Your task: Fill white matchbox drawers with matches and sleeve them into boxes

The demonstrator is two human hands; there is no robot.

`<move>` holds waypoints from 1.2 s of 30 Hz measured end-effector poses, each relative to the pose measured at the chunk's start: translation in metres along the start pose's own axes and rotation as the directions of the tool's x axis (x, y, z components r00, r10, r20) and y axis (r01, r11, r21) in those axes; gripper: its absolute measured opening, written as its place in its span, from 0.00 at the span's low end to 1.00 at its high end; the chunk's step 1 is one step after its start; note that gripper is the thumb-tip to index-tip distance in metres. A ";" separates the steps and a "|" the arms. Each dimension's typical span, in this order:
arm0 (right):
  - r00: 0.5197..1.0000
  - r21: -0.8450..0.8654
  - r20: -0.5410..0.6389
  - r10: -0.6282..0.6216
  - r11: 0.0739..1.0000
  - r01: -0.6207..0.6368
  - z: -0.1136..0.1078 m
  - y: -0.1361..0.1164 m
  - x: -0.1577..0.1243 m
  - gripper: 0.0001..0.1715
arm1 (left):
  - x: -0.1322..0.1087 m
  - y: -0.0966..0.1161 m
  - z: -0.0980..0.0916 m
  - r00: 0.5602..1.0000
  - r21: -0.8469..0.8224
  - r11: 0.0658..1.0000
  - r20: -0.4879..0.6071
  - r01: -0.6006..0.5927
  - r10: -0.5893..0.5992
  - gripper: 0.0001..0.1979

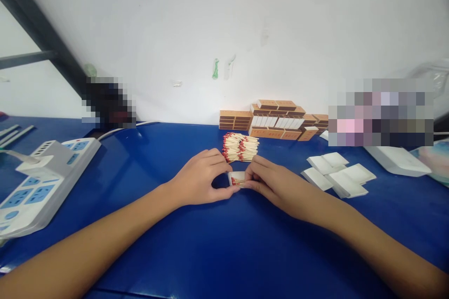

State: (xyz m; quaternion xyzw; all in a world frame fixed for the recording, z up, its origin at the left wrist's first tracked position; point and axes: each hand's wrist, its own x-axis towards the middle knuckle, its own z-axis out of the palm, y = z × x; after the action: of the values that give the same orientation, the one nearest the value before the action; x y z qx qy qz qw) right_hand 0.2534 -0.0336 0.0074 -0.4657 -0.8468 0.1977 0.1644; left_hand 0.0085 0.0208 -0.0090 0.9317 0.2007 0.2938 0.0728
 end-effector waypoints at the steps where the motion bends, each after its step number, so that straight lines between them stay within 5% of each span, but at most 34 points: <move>1: 1.000 0.011 -0.029 0.000 1.000 0.000 0.000 -0.001 0.001 0.10 | 0.000 0.000 0.000 1.000 -0.006 1.000 0.002 0.000 0.000 0.13; 12: 0.950 -0.145 -0.311 -0.030 0.989 -0.016 0.006 0.037 0.014 0.03 | 0.000 0.002 0.000 1.000 0.015 1.000 0.014 -0.003 0.002 0.13; 21: 0.960 -0.159 -0.270 -0.073 0.987 0.030 0.006 0.049 0.020 0.06 | 0.001 0.002 0.000 1.000 0.032 0.999 0.000 -0.031 0.031 0.14; 36: 0.991 -0.055 -0.126 0.041 0.997 -0.048 -0.005 0.043 0.014 0.11 | 0.000 0.001 0.002 0.999 0.021 0.999 -0.004 -0.040 0.040 0.14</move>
State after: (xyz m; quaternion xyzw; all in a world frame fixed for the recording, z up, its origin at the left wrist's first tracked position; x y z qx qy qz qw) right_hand 0.2798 0.0001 -0.0077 -0.5003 -0.8297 0.1471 0.1989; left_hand 0.0097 0.0196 -0.0107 0.9356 0.1851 0.2952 0.0568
